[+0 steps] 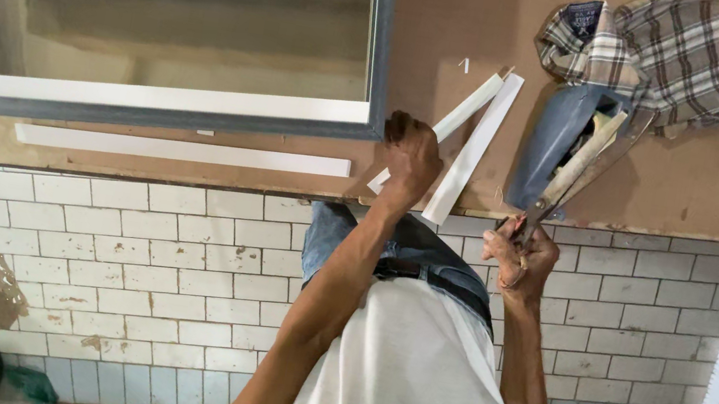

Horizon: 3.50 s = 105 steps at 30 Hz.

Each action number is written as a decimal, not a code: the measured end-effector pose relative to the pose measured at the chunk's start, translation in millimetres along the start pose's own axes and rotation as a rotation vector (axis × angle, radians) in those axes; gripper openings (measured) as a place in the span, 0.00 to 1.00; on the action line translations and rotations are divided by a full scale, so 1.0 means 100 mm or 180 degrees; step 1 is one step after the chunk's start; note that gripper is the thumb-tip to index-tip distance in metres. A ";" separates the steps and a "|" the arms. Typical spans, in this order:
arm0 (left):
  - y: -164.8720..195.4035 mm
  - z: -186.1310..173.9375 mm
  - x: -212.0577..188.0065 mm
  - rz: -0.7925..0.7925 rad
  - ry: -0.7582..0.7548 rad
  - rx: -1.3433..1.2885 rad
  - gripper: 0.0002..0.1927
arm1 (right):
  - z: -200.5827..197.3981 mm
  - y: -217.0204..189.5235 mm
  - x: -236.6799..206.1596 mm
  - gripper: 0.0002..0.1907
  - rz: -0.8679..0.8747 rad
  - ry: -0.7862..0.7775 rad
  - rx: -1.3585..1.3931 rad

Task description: The person assembles window frames by placing white plastic strips into the grooves of grey frames. They use shears to trim the strips and repeatedly lift and restack the frames on a workbench.

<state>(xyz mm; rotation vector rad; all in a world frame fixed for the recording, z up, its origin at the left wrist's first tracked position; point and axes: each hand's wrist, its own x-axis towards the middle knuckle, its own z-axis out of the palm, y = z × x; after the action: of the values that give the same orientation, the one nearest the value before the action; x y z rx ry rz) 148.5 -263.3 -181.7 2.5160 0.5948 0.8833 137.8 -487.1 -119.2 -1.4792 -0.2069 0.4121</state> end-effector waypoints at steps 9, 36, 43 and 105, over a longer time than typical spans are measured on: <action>0.02 0.06 0.06 -0.0031 -0.0015 -0.0016 0.08 | -0.02 0.03 0.15 0.09 0.0015 -0.0084 0.0070; -0.06 -0.62 -0.06 -0.0494 -0.2594 -0.2755 0.15 | 0.56 -0.59 0.92 0.25 -0.0376 -0.0668 0.0325; -0.09 -0.46 0.03 -0.0176 -0.1832 -0.3197 0.24 | 0.65 -0.56 0.78 0.24 -0.0527 -0.0651 0.0001; -0.47 -0.02 -0.30 0.1917 -0.1313 -0.1577 0.20 | 0.57 -0.88 0.40 0.13 -0.1536 -0.0110 -0.1945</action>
<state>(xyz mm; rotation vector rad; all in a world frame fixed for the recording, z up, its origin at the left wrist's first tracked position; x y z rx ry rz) 114.0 -239.0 -218.7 2.3101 -0.4831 0.5608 165.0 -422.1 -31.5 -1.9442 -0.7506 -0.0302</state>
